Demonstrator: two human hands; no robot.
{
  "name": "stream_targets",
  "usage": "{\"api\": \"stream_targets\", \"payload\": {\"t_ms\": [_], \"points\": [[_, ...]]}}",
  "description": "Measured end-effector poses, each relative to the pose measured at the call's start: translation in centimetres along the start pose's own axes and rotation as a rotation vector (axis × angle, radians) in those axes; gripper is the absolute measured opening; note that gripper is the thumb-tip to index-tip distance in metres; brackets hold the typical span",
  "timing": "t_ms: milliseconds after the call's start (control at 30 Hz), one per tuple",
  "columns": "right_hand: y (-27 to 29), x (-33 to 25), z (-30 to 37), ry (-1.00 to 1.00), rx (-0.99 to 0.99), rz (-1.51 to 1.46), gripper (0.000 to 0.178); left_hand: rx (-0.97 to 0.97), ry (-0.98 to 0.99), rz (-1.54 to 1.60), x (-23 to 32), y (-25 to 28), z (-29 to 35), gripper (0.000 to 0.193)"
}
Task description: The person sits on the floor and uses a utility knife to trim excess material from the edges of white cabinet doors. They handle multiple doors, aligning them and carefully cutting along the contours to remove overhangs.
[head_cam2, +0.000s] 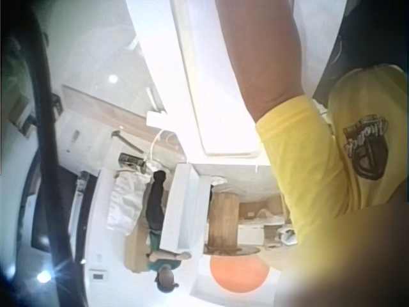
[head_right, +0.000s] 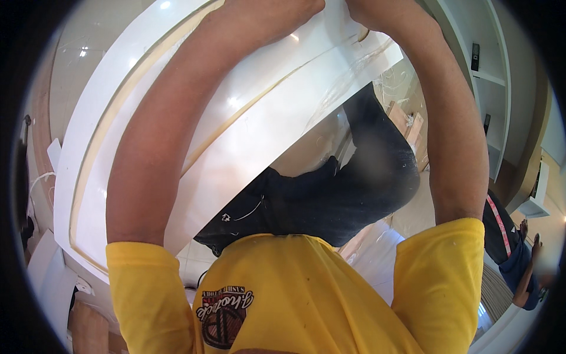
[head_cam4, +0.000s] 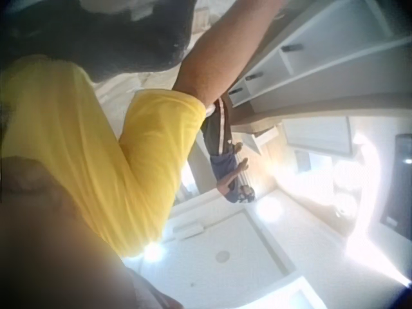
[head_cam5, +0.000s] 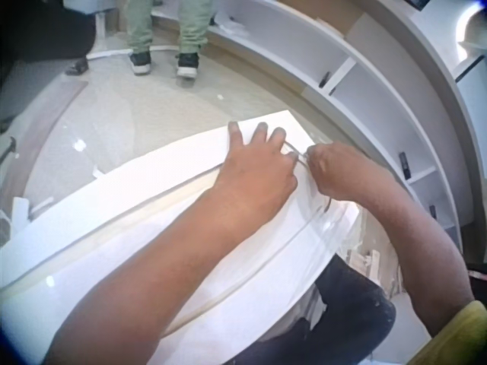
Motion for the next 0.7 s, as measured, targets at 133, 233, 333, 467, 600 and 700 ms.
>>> {"api": "stream_targets", "payload": {"t_ms": [133,233,333,467,600,700], "points": [[-0.5,0.2,-1.0,-0.005,-0.149,0.052,0.021,-0.002,-0.032,-0.023,0.2,-0.1,0.0,0.032],[-0.4,0.7,-1.5,-0.082,-0.239,0.03,0.025,0.004,-0.045,-0.04,0.2,-0.1,0.1,0.032],[-0.1,-0.4,-1.7,0.005,-0.304,0.117,0.026,-0.004,-0.049,-0.064,0.3,0.1,0.1,0.033],[0.1,-0.2,-1.5,-0.072,-0.315,0.037,0.026,-0.071,-0.016,-0.056,0.5,-0.1,0.1,0.035],[0.3,0.6,-1.7,-0.117,-0.419,0.014,0.026,-0.037,-0.03,0.006,0.6,0.1,-0.1,0.037],[0.0,-0.1,-1.6,-0.042,-0.484,-0.015,0.024,-0.045,-0.028,0.033,0.3,-0.6,-0.5,0.038]]}}
Point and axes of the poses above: each hand's wrist, its own z-axis away from the middle knuckle, its own y-axis out of the back of the hand, x = y × z, the point moved 8 cm from there along -z, towards the middle knuckle, and after that the axes turned 5 degrees about y, right-handed, at the moved point
